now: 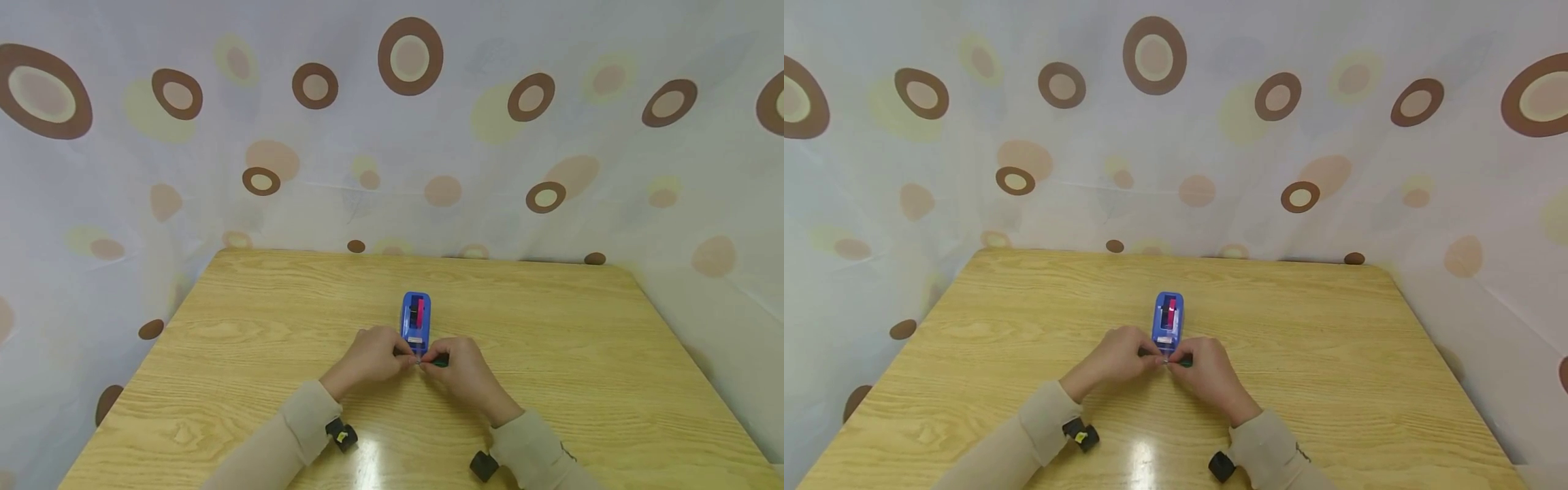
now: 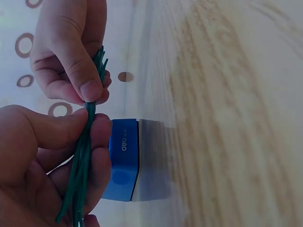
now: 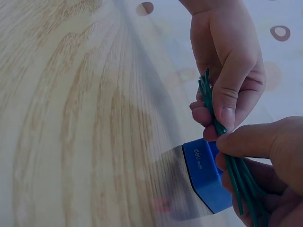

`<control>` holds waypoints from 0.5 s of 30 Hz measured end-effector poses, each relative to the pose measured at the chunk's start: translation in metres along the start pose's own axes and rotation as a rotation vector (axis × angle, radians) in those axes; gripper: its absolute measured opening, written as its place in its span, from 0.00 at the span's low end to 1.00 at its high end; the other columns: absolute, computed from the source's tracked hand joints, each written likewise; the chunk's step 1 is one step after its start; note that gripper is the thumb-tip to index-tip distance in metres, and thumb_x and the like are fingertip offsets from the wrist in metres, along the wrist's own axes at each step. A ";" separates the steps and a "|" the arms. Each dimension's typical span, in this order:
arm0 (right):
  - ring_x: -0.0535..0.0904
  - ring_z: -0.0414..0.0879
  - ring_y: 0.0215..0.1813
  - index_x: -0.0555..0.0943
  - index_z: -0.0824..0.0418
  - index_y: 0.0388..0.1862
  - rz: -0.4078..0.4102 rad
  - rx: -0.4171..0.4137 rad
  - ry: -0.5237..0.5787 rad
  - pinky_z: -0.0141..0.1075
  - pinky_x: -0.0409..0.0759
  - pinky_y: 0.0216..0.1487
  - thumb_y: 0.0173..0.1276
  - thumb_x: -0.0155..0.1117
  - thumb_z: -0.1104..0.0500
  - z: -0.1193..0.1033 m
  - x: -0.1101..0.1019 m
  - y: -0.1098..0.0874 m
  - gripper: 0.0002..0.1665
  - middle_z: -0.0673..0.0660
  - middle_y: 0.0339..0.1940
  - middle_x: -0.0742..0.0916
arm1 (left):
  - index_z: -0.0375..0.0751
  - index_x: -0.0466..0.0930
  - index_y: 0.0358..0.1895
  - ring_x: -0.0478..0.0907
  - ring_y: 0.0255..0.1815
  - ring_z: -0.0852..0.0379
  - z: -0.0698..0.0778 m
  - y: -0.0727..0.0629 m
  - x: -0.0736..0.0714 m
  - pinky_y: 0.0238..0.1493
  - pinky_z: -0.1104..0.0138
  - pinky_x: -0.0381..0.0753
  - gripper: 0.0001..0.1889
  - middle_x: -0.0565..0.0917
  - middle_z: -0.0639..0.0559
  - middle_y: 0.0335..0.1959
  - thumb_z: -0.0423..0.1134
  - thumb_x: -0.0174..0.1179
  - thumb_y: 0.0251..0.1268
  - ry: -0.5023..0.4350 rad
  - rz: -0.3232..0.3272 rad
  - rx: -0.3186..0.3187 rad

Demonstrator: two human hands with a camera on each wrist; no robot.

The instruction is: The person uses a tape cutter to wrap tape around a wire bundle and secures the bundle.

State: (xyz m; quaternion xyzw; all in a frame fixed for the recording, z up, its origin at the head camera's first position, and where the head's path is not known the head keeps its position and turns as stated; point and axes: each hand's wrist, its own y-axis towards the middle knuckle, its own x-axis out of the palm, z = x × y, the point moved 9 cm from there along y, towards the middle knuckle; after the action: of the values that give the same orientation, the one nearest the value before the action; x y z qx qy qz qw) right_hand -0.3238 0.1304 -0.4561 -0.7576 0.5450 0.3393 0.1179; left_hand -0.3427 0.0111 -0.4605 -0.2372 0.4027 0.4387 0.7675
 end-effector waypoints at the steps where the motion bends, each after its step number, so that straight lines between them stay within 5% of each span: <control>1: 0.79 0.40 0.35 0.87 0.57 0.26 0.000 -0.001 -0.005 0.34 0.79 0.37 0.60 0.74 0.66 0.000 0.000 0.000 0.06 0.46 0.31 0.88 | 0.56 0.92 0.33 0.73 0.29 0.65 -0.001 0.000 0.000 0.44 0.55 0.67 0.07 0.81 0.72 0.24 0.47 0.66 0.66 -0.014 0.004 -0.005; 15: 0.79 0.41 0.36 0.87 0.56 0.29 -0.005 0.104 0.048 0.34 0.79 0.37 0.60 0.74 0.64 0.005 0.002 -0.001 0.04 0.46 0.33 0.87 | 0.56 0.92 0.31 0.77 0.34 0.68 0.003 -0.003 -0.005 0.50 0.50 0.66 0.04 0.85 0.69 0.29 0.44 0.69 0.62 0.040 0.112 0.036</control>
State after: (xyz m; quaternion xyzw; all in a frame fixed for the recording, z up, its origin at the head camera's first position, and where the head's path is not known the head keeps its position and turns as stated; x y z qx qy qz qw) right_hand -0.3248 0.1324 -0.4612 -0.7596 0.5628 0.2919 0.1450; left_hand -0.3403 0.0092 -0.4550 -0.2093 0.4385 0.4688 0.7377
